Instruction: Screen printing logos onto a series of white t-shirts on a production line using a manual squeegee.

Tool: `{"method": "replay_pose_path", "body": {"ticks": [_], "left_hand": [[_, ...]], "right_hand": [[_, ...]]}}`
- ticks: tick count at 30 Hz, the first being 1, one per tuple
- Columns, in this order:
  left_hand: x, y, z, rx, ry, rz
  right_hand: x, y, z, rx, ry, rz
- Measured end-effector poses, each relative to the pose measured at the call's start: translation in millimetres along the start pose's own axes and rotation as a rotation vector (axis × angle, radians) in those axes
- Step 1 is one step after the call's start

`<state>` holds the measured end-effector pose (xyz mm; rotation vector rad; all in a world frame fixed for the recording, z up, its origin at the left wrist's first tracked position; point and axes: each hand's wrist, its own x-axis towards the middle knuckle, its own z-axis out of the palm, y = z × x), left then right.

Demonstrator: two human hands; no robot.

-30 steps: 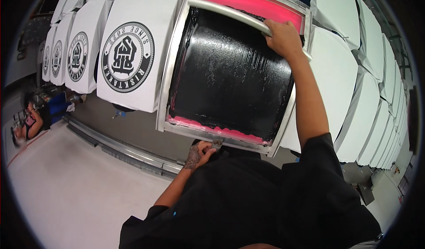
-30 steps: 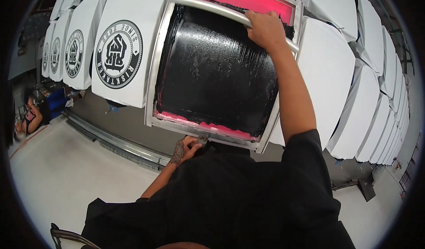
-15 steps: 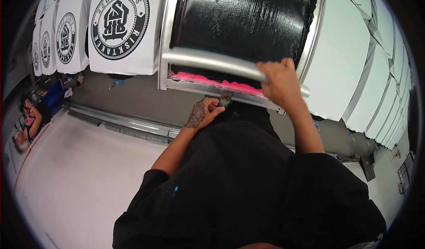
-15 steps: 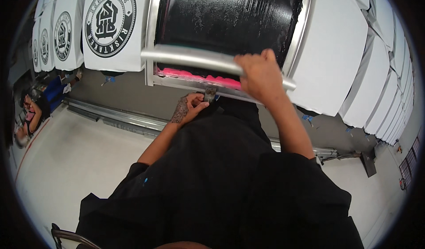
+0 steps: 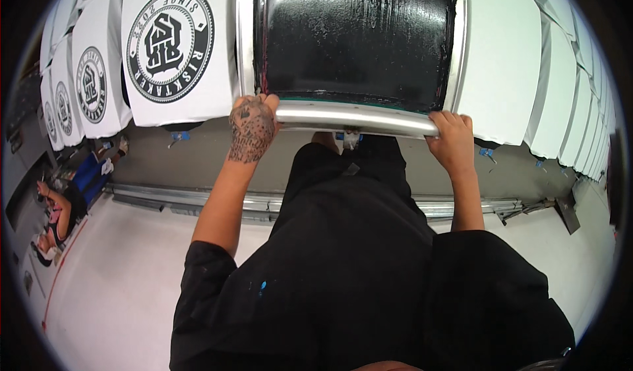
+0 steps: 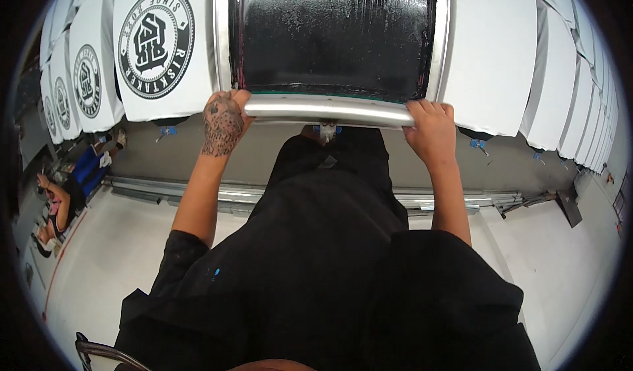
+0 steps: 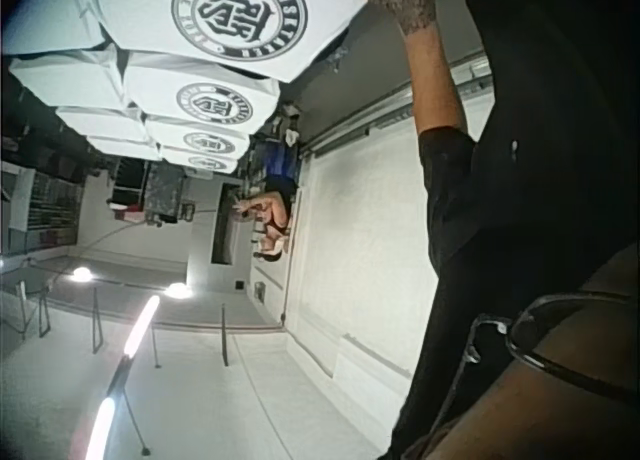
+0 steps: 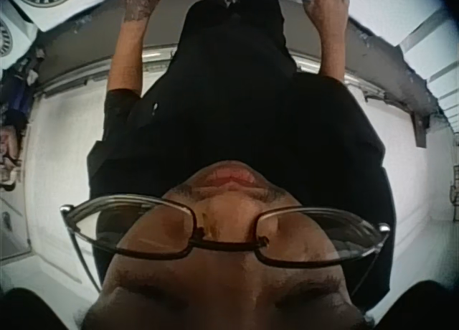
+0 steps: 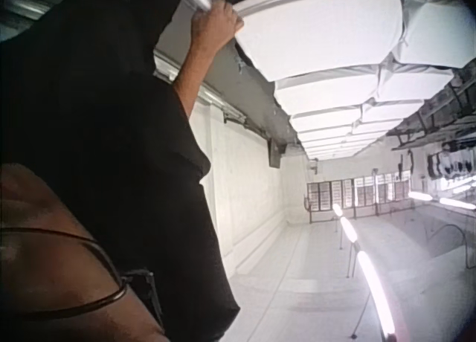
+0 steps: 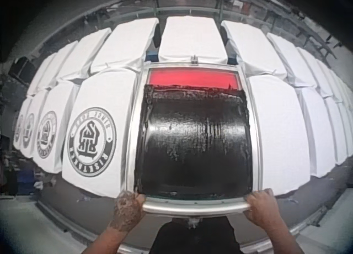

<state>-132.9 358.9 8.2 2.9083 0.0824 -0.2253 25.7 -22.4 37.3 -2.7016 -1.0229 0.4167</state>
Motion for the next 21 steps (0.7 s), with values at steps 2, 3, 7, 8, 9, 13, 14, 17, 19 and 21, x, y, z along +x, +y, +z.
{"method": "replay_pose_path", "body": {"ticks": [2, 3, 7, 8, 9, 13, 14, 17, 19, 21], "left_hand": [[-14.2, 6.6, 10.2, -0.014, -0.139, -0.086], [-29.9, 5.7, 26.9, -0.062, 0.030, -0.036], [-33.4, 5.3, 23.8, -0.186, 0.145, -0.013], [-34.3, 6.5, 24.9, -0.187, 0.146, -0.011], [-40.3, 8.3, 30.9, -0.121, 0.235, 0.017], [-44.4, 8.0, 54.2, -0.119, 0.314, 0.042], [-30.8, 1.8, 58.3, -0.085, 0.331, 0.039], [60.6, -28.3, 31.3, 0.085, 0.341, 0.003], [120.7, -45.9, 21.7, 0.062, 0.408, -0.008], [192.2, -70.4, 8.1, 0.155, 0.479, 0.000]], "right_hand": [[-26.9, 6.8, 19.3, -0.040, 0.033, 0.067], [-37.0, 6.3, 35.6, -0.014, 0.094, 0.096], [-32.1, -5.4, 34.3, -0.002, 0.093, 0.206], [-31.7, -6.0, 34.4, -0.003, 0.095, 0.207], [-35.6, -6.8, 38.9, -0.014, 0.173, 0.176], [-46.0, -11.2, 59.5, -0.067, 0.304, 0.203], [-38.8, -5.8, 57.6, -0.067, 0.312, 0.232], [47.4, 27.1, 35.3, -0.137, 0.369, 0.175], [104.0, 55.5, 23.5, -0.200, 0.432, 0.109], [172.1, 78.1, -1.1, -0.280, 0.383, 0.139]]}}
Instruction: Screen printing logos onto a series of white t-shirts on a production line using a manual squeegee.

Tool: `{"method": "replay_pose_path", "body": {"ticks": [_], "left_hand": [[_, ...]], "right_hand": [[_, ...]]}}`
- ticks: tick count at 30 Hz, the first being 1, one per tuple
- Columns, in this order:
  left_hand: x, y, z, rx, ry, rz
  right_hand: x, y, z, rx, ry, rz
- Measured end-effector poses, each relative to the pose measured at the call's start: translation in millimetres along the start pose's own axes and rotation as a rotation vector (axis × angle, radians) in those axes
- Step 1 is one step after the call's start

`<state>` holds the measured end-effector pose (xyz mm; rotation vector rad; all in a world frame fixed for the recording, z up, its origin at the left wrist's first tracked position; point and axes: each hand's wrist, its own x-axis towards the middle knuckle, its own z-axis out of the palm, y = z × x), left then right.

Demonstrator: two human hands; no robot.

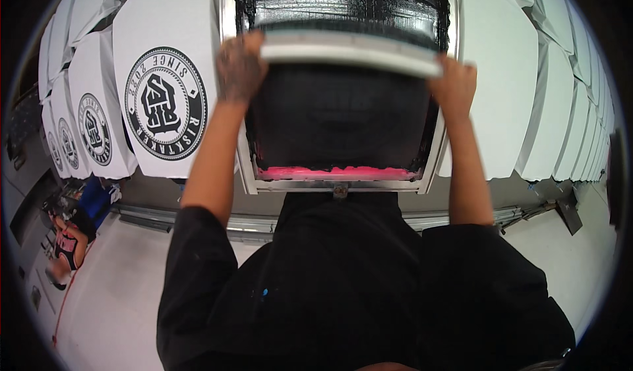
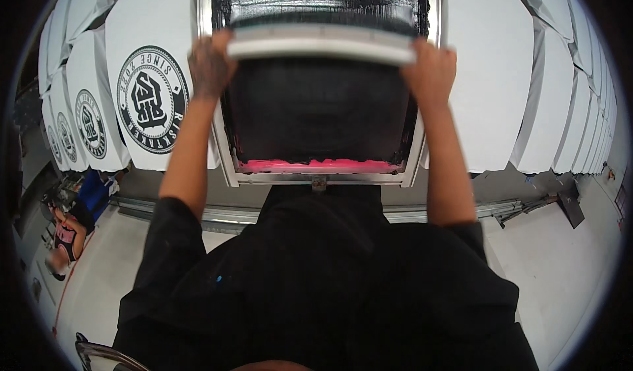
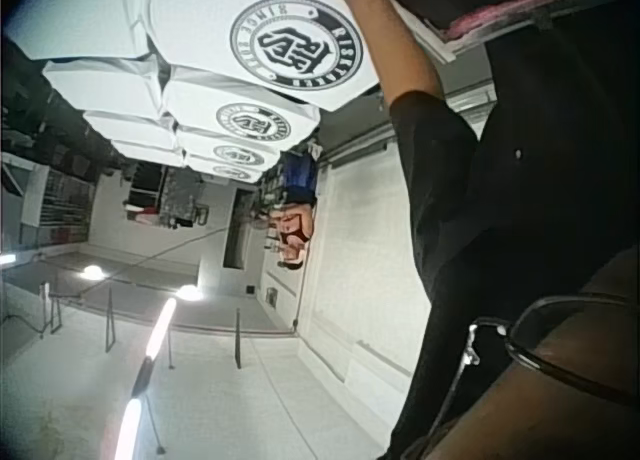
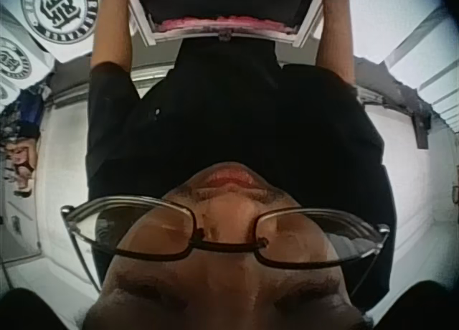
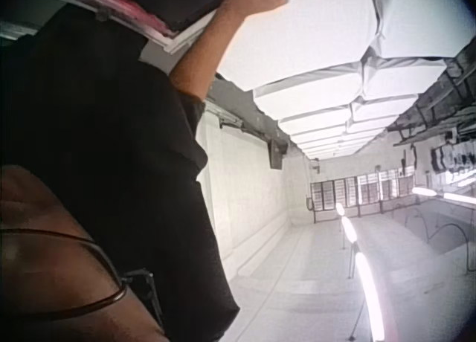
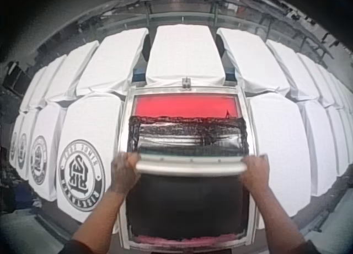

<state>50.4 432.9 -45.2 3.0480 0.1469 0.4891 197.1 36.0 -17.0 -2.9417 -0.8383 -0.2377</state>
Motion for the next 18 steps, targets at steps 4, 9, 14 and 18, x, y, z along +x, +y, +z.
{"method": "replay_pose_path", "body": {"ticks": [4, 9, 14, 18], "left_hand": [[147.3, -26.7, -1.0, -0.060, -0.291, 0.016], [93.4, -71.2, 10.0, -0.167, -0.090, 0.132], [-124.6, 17.5, -70.9, -0.178, -0.236, 0.073], [-203.0, 64.4, -109.6, -0.184, -0.304, -0.011]], "right_hand": [[130.5, 27.0, -3.7, -0.109, -0.239, 0.088], [100.9, -3.7, -29.7, -0.092, -0.281, -0.002], [-105.9, -31.2, -83.9, 0.093, -0.190, -0.026], [-197.7, -53.2, -75.3, 0.236, -0.285, 0.064]]}}
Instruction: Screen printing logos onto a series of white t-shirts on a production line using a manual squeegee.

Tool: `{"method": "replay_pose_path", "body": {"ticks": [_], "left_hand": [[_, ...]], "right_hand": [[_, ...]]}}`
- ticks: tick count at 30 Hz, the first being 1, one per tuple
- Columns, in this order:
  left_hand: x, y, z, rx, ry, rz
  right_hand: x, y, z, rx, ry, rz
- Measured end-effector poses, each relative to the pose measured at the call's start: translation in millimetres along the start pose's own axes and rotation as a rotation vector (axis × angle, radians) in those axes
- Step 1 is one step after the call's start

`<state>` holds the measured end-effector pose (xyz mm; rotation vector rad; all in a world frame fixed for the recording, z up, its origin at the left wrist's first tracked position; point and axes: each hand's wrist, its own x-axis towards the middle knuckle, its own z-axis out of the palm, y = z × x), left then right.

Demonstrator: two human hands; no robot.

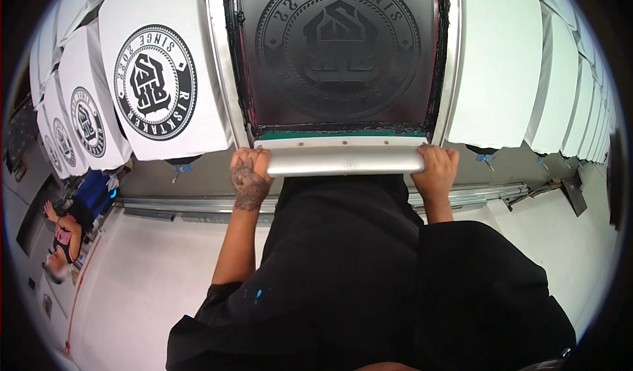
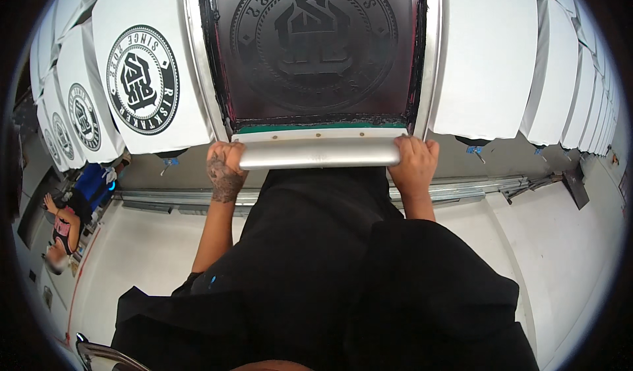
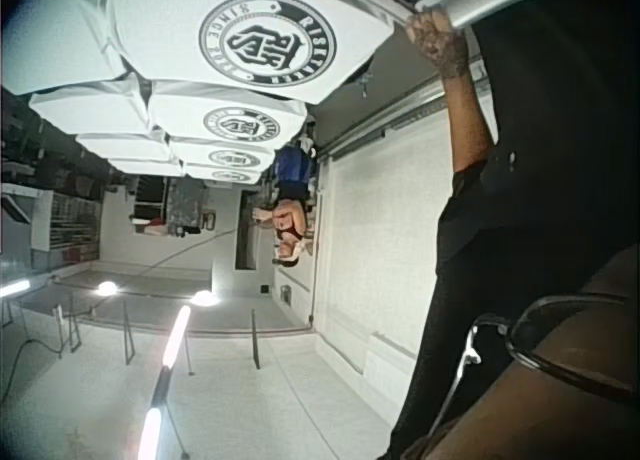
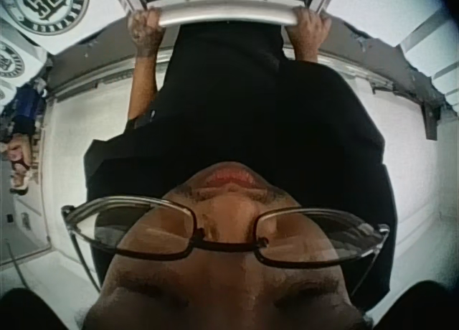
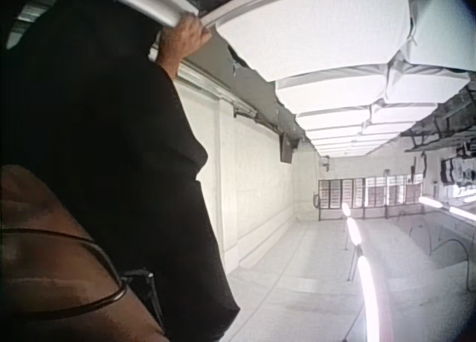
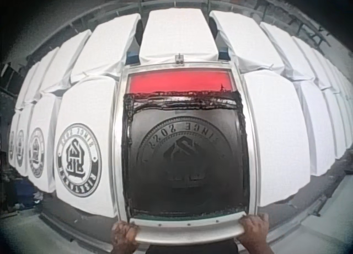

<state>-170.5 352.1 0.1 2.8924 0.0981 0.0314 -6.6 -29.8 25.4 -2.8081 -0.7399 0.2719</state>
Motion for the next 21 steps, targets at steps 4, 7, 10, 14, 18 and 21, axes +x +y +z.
{"method": "replay_pose_path", "body": {"ticks": [4, 7, 10, 14, 18, 21], "left_hand": [[4.0, 2.9, 4.3, -0.060, -0.035, -0.052], [-26.2, 3.1, 24.2, -0.093, 0.178, 0.035], [2.2, -5.6, 26.3, -0.041, 0.184, 0.008], [152.4, -41.8, 14.6, -0.034, 0.190, 0.016], [279.9, -96.5, 6.0, 0.086, 0.246, 0.066], [370.0, -96.2, -33.5, 0.028, -0.036, -0.016]], "right_hand": [[-0.4, 0.5, 12.0, 0.005, 0.017, 0.034], [-32.7, 5.5, 35.1, -0.034, 0.203, -0.051], [-5.7, 2.5, 27.1, -0.047, 0.201, 0.013], [127.6, 37.8, 5.5, -0.130, 0.299, -0.083], [265.2, 32.1, -25.3, -0.253, 0.168, 0.080], [336.4, 34.2, -66.9, -0.245, -0.031, 0.147]]}}
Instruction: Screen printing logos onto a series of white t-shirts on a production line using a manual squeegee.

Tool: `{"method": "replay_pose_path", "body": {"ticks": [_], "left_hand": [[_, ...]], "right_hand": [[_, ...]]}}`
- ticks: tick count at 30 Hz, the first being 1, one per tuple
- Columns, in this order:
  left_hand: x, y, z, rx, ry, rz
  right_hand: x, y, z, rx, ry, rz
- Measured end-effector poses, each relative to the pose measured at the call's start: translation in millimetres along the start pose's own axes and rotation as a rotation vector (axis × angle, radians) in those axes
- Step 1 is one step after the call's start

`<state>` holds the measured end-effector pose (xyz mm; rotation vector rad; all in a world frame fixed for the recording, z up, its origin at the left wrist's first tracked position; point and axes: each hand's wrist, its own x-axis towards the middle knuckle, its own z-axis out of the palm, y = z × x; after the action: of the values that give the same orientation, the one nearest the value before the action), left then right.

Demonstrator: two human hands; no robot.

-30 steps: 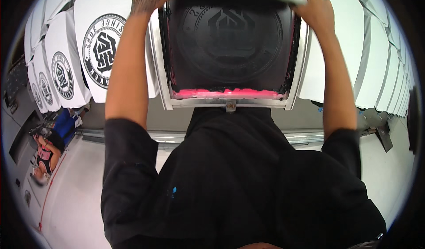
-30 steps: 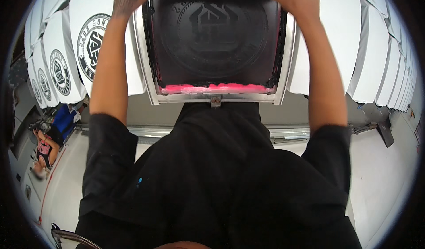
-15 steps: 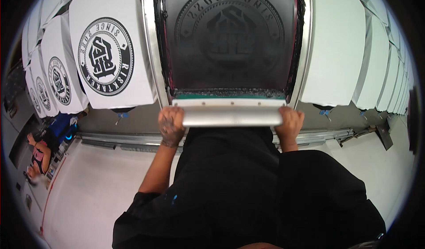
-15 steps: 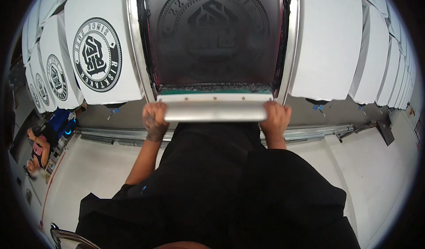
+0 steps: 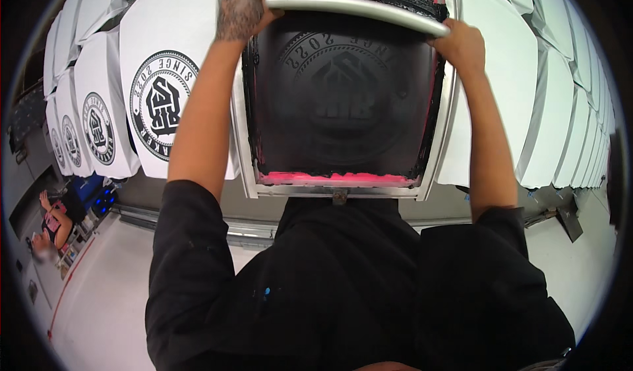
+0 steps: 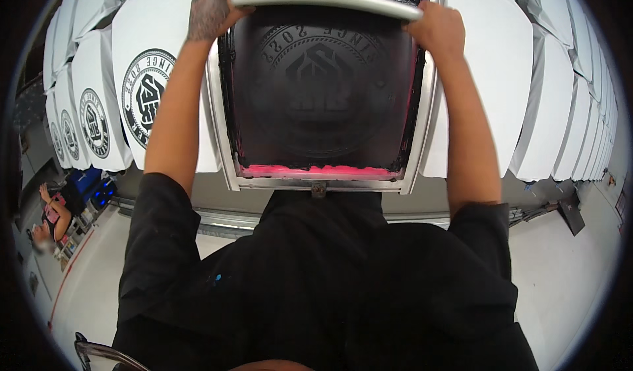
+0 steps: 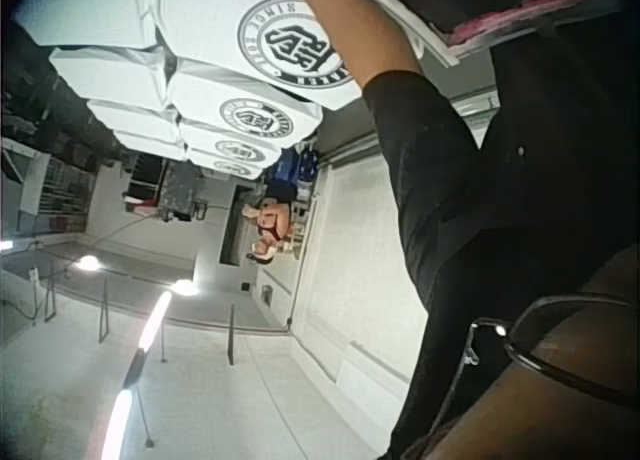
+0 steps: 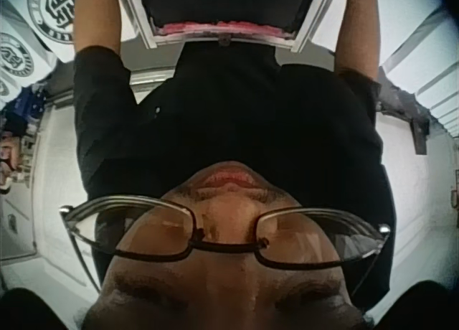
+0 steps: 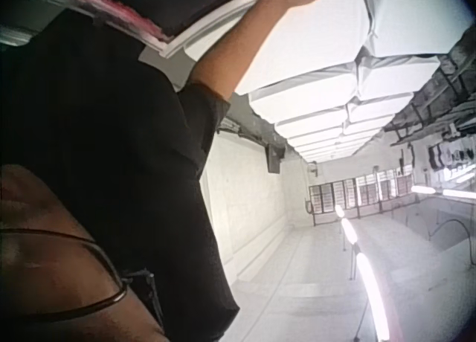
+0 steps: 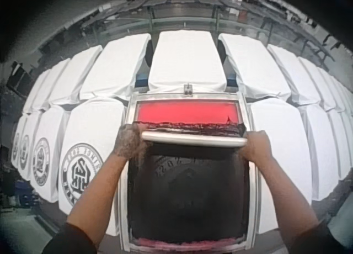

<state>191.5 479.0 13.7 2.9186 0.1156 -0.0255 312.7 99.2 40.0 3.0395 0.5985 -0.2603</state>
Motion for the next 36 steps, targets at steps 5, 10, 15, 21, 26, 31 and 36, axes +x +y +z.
{"method": "replay_pose_path", "body": {"ticks": [5, 10, 15, 21, 26, 31, 36], "left_hand": [[62.0, -5.1, -34.0, 0.077, -0.302, -0.086], [77.9, 0.2, -81.9, 0.010, -0.421, -0.109], [48.8, -9.2, -16.3, 0.119, 0.499, 0.177], [-151.9, 93.7, -6.1, -0.799, -0.196, -0.089], [-353.6, 166.9, 69.3, -1.092, -1.264, -0.460], [-422.1, 212.1, 121.5, -1.169, -0.704, -0.503], [-415.7, 206.1, 122.5, -1.063, -0.606, -0.392]], "right_hand": [[57.3, 12.3, -29.0, 0.051, -0.132, -0.151], [80.4, 7.5, -67.1, 0.096, -0.152, -0.163], [95.4, 26.2, -24.9, 0.166, -0.248, -0.163], [88.9, -10.5, -25.9, 0.127, -0.105, -0.438], [103.2, -57.0, -6.7, 0.124, -0.004, -0.715], [69.6, -66.0, -8.5, 0.143, -0.169, -0.681], [-34.1, -70.6, 7.9, 0.211, -0.147, -0.590]]}}
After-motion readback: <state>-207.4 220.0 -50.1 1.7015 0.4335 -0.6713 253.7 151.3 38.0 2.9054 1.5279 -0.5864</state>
